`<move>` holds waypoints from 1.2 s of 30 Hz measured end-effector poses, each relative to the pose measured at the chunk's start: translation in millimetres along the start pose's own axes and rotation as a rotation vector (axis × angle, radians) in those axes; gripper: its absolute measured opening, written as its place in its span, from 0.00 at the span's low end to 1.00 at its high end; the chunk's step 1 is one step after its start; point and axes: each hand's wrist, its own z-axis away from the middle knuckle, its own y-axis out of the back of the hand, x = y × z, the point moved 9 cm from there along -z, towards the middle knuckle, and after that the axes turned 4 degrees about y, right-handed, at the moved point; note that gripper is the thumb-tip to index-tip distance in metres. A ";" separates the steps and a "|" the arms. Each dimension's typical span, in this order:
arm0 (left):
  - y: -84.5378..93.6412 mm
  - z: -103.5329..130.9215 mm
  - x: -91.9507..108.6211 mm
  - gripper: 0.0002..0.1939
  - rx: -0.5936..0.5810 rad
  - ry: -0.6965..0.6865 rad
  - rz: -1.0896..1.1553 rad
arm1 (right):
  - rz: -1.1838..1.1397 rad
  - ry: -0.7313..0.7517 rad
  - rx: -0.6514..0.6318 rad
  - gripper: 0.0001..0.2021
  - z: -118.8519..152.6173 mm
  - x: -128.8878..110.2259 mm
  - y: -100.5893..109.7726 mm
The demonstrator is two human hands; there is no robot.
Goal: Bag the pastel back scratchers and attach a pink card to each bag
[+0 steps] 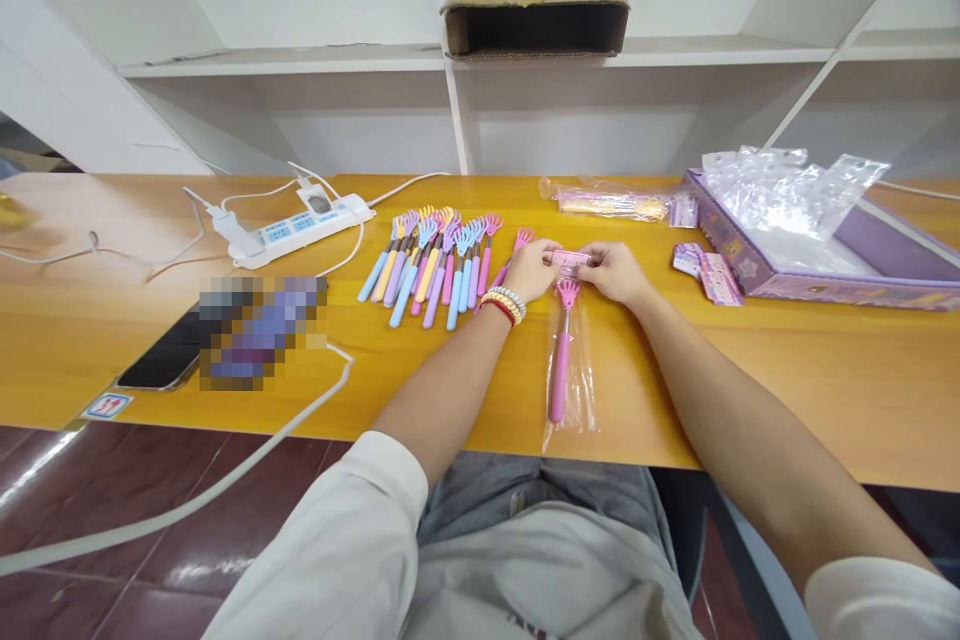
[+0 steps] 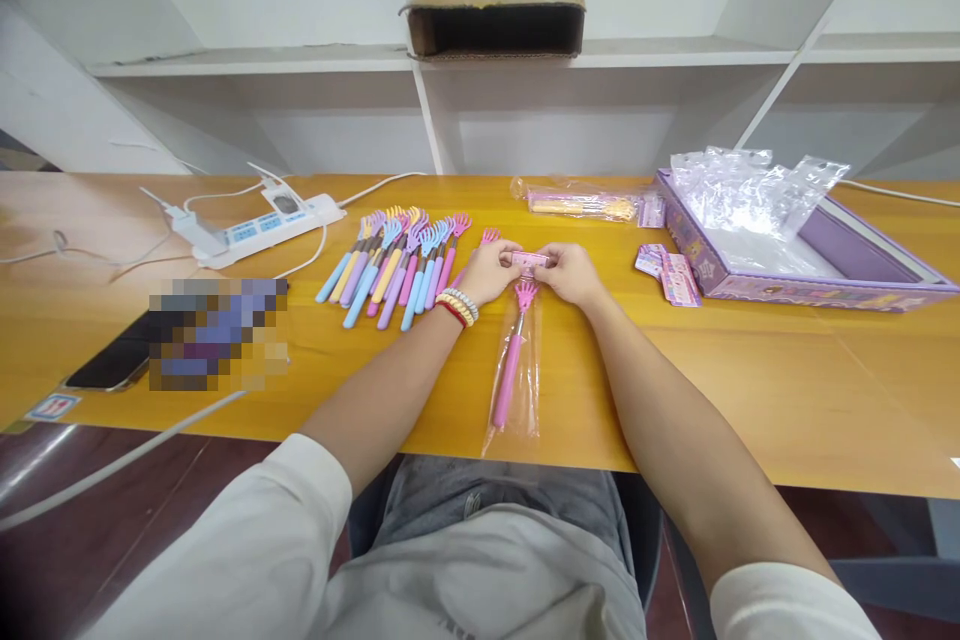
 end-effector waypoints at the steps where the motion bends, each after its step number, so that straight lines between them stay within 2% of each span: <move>1: 0.5 0.6 1.2 0.16 0.008 0.002 -0.015 | 0.012 0.001 0.010 0.11 -0.1 -0.1 0.3; 5: 2.8 2.2 5.4 0.15 0.050 -0.012 -0.070 | 0.044 0.006 0.042 0.09 -1.1 -0.6 1.0; 11: -0.2 0.8 1.8 0.16 0.010 0.005 -0.049 | -0.018 0.002 0.016 0.10 -2.0 0.2 -0.9; 18: 2.1 0.8 5.0 0.16 0.054 -0.049 -0.110 | 0.017 -0.008 0.025 0.11 -2.3 1.4 0.1; 29: -1.7 -5.7 -8.7 0.23 0.027 -0.011 -0.074 | 0.039 0.010 0.033 0.11 -4.4 6.5 0.5; 36: 0.9 -4.6 -1.9 0.21 0.038 -0.036 -0.093 | -0.145 -0.043 0.053 0.13 -5.8 10.1 -0.4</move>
